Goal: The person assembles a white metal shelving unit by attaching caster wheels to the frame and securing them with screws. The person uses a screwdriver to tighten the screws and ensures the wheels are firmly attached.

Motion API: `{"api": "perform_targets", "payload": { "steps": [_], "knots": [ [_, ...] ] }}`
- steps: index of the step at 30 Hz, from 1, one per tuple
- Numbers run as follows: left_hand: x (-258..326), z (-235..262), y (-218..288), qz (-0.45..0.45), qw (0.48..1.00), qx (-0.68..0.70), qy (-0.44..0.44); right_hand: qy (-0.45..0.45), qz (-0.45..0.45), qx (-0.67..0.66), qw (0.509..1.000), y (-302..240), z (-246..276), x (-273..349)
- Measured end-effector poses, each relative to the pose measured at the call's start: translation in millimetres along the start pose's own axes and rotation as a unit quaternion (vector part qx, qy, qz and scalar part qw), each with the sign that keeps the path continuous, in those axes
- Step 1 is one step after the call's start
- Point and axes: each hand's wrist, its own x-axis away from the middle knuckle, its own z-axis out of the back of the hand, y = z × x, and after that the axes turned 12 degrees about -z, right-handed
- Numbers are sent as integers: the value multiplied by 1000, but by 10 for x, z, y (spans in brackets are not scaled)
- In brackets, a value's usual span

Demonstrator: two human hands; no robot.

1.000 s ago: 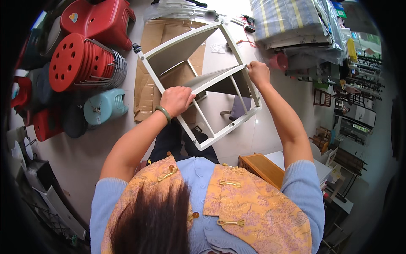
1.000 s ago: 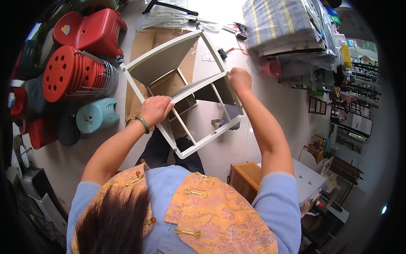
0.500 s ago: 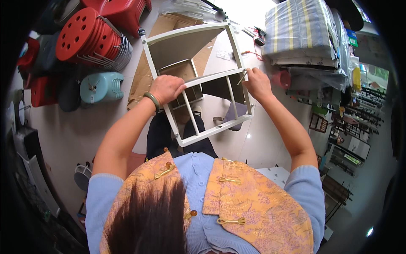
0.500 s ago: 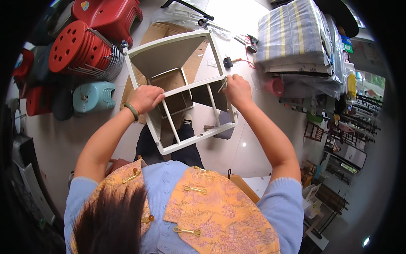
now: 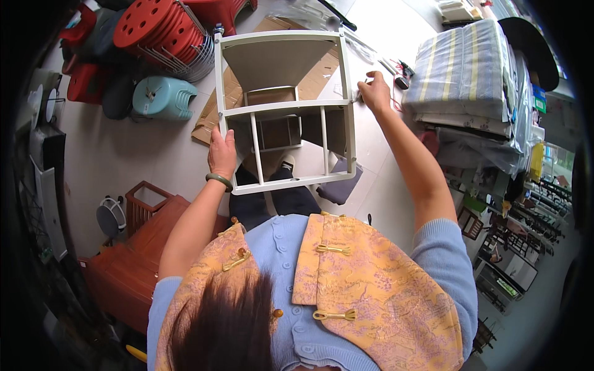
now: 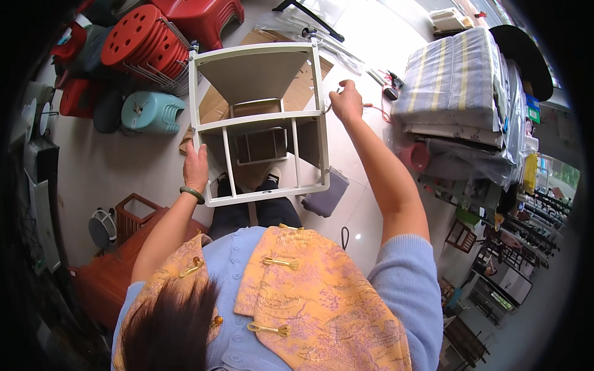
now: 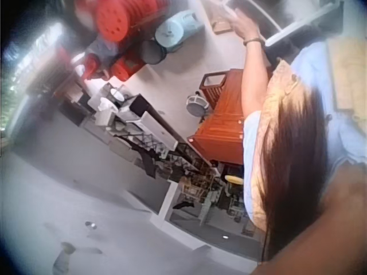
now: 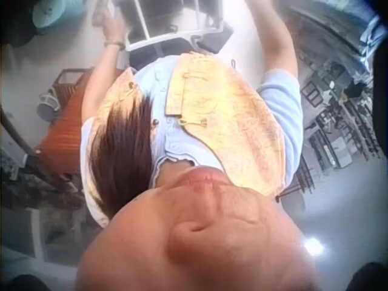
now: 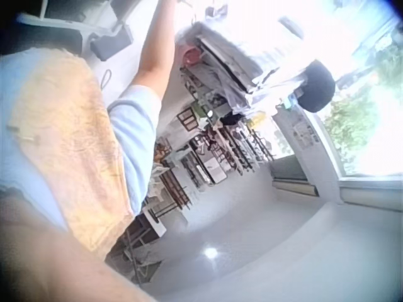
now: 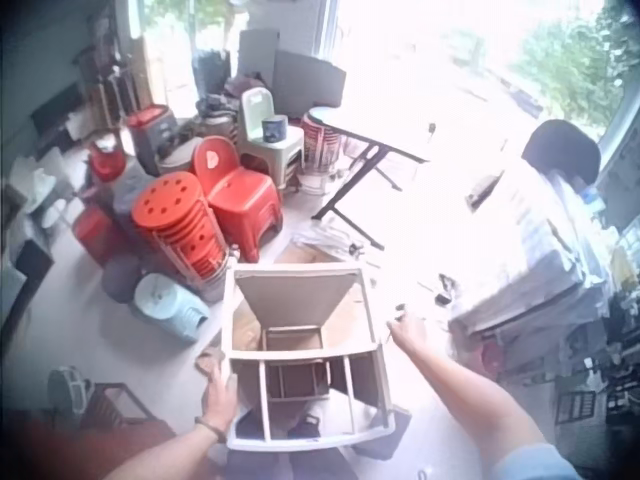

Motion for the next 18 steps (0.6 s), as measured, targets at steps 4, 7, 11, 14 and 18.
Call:
{"api": "perform_targets", "payload": {
  "steps": [4,7,11,14,18],
  "knots": [
    [9,-52,-34,11,999,-26,15,138,167,89,972,137,108,326],
    [-73,-35,-47,34,999,-26,-29,134,258,212,933,484,274,308],
    [-67,-137,-116,26,999,-18,-6,100,303,234,918,740,251,474],
    [-74,-72,-66,11,1000,-14,-3,27,287,244,926,676,236,836],
    [-90,-52,-84,26,999,-19,-30,16,389,258,884,348,49,1128]
  ]
}}
